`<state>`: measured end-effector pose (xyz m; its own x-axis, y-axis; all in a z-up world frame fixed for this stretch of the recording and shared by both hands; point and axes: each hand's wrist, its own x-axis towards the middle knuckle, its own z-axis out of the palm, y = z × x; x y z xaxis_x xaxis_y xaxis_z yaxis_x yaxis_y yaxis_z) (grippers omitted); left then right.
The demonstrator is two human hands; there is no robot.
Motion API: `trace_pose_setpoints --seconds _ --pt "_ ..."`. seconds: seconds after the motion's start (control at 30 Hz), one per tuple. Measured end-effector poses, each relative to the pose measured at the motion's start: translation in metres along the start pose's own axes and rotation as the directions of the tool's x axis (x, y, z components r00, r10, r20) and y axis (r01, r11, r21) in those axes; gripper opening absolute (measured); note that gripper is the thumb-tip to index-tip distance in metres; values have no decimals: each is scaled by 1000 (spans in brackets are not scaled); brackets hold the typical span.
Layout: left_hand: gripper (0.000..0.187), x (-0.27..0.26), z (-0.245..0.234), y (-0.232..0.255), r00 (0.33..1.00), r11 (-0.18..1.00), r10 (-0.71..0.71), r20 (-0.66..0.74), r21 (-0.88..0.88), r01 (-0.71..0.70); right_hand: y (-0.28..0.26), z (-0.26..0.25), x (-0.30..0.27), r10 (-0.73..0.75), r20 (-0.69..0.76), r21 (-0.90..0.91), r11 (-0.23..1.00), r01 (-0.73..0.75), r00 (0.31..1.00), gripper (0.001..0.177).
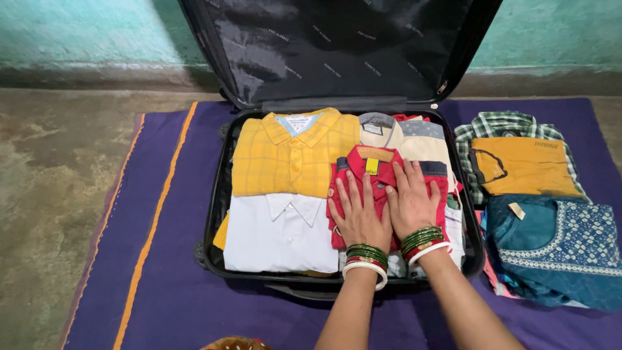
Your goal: The person packs clothes into a suitcase, folding and arranging shirts inside the open luggage by hand.
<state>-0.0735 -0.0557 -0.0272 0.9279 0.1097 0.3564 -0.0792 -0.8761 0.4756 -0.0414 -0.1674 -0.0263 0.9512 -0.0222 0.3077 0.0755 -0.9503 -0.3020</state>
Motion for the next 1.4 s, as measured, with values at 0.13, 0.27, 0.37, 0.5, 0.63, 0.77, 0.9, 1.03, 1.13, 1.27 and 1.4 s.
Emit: trace_pose_setpoints --seconds 0.13,0.27,0.37,0.5,0.63,0.77,0.9,1.03,1.13,1.27,1.4 --pt "78 0 0 0 1000 1000 8 11 -30 -8 18 1 -6 37 4 -1 999 -37 999 58" --pt "76 0 -2 1 999 999 -1 34 -47 3 29 11 -8 44 -14 -35 998 -44 999 58" --pt "77 1 -2 1 1000 999 13 20 -48 -12 33 18 -7 56 -1 -60 997 -56 998 59" --pt "73 2 -2 -3 1000 997 6 17 -80 -4 37 20 -6 37 2 -66 997 -37 999 58" --pt "55 3 -10 -17 986 974 -107 -130 -212 78 42 20 -7 47 18 -62 997 -46 999 58" --pt "39 7 -34 -28 972 947 -222 -81 -256 195 45 15 -16 36 17 -44 998 -35 999 57" --pt "35 8 -53 -28 941 933 -335 44 -121 338 42 8 -33 60 -103 63 997 -54 993 61" --pt "46 0 -59 -27 905 900 -415 94 -103 424 31 -1 -53 267 -155 165 956 -241 951 61" --pt "36 -4 -58 -33 880 892 -430 200 -56 449 27 -15 -60 340 -204 205 932 -299 918 64" --pt "30 -2 -58 -43 903 875 -406 142 -226 429 31 -29 -66 551 -52 449 757 -474 833 54" --pt "27 4 -53 -52 884 804 -432 176 -368 466 47 -23 -72 564 -23 568 687 -453 826 44"
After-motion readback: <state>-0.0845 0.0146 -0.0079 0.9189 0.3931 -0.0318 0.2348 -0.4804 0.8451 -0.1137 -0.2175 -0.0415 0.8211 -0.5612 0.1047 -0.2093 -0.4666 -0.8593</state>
